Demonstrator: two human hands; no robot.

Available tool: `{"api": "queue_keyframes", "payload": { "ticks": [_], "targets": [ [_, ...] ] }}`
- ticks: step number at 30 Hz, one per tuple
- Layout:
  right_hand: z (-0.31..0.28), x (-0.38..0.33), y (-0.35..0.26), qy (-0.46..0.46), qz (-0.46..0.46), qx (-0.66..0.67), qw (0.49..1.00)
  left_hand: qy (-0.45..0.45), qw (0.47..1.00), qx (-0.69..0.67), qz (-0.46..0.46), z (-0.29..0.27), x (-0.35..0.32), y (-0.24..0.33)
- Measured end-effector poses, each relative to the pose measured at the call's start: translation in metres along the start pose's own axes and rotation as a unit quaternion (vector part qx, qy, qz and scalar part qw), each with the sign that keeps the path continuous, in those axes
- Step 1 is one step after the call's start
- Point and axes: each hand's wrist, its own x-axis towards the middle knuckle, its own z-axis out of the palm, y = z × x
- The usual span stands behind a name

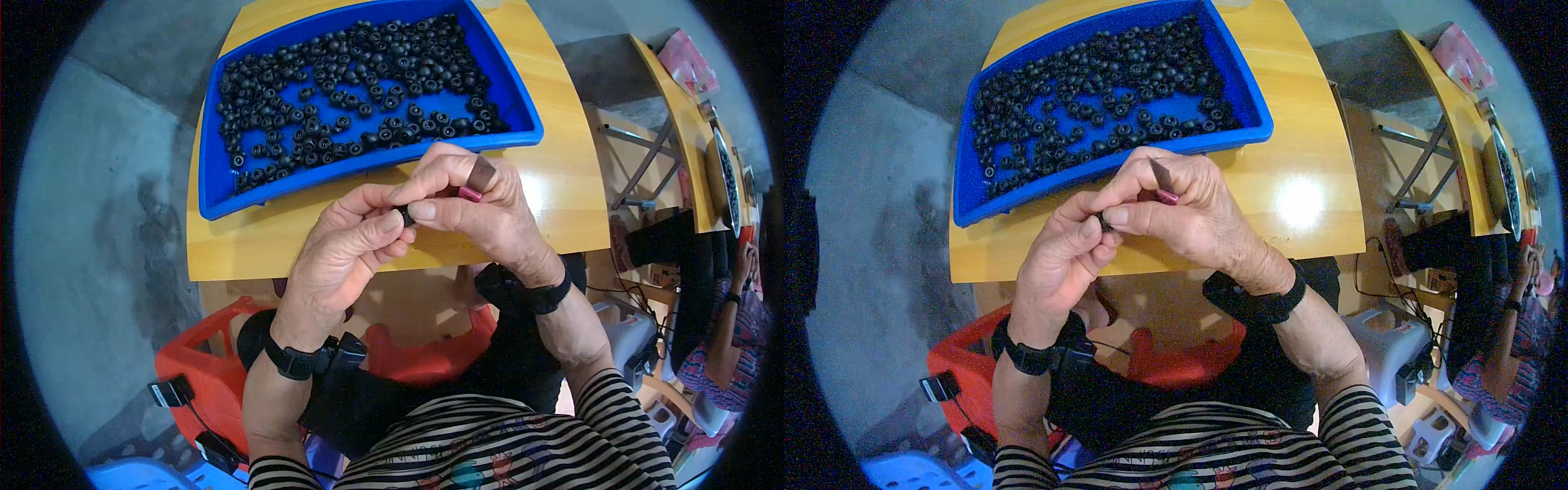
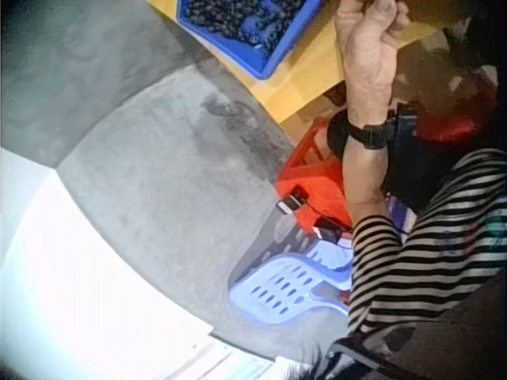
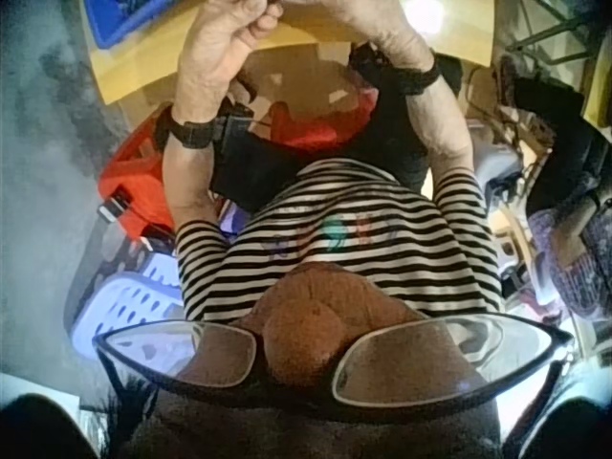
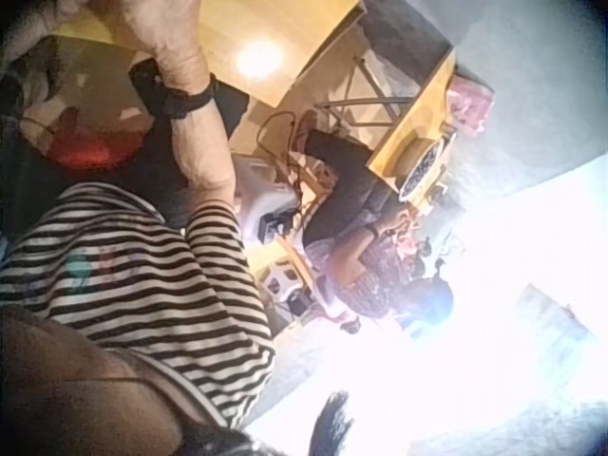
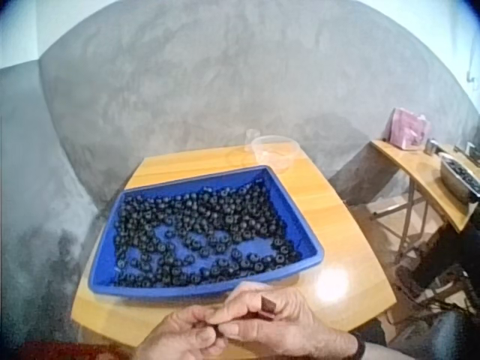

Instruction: Cleaning or trimming excess material from small black rubber/plastic parts using a small blade.

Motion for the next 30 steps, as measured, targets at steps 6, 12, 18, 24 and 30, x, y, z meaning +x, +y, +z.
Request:
{"api": "queue_keyframes", "payload": {
  "ticks": [6,12,18,24,30],
  "targets": [
    [0.000,-0.001,-0.001,0.001,0.035,0.011,0.999,-0.003,0.999,-0.050,-0.017,-0.001,0.001,0.001],
    [0.009,-0.003,-0.005,0.026,0.050,0.072,0.996,-0.003,0.998,-0.054,-0.010,0.000,-0.001,0.008],
    [0.019,-0.009,0.004,0.058,0.054,0.090,0.993,0.022,0.999,-0.028,-0.002,0.003,-0.004,0.009],
    [0.008,-0.009,0.008,0.047,0.002,-0.036,0.998,0.020,1.000,0.015,0.012,0.002,0.000,0.004],
    [0.004,-0.010,0.006,0.037,0.028,0.016,0.999,0.008,1.000,-0.001,-0.005,0.002,0.001,0.002]
  ]
}}
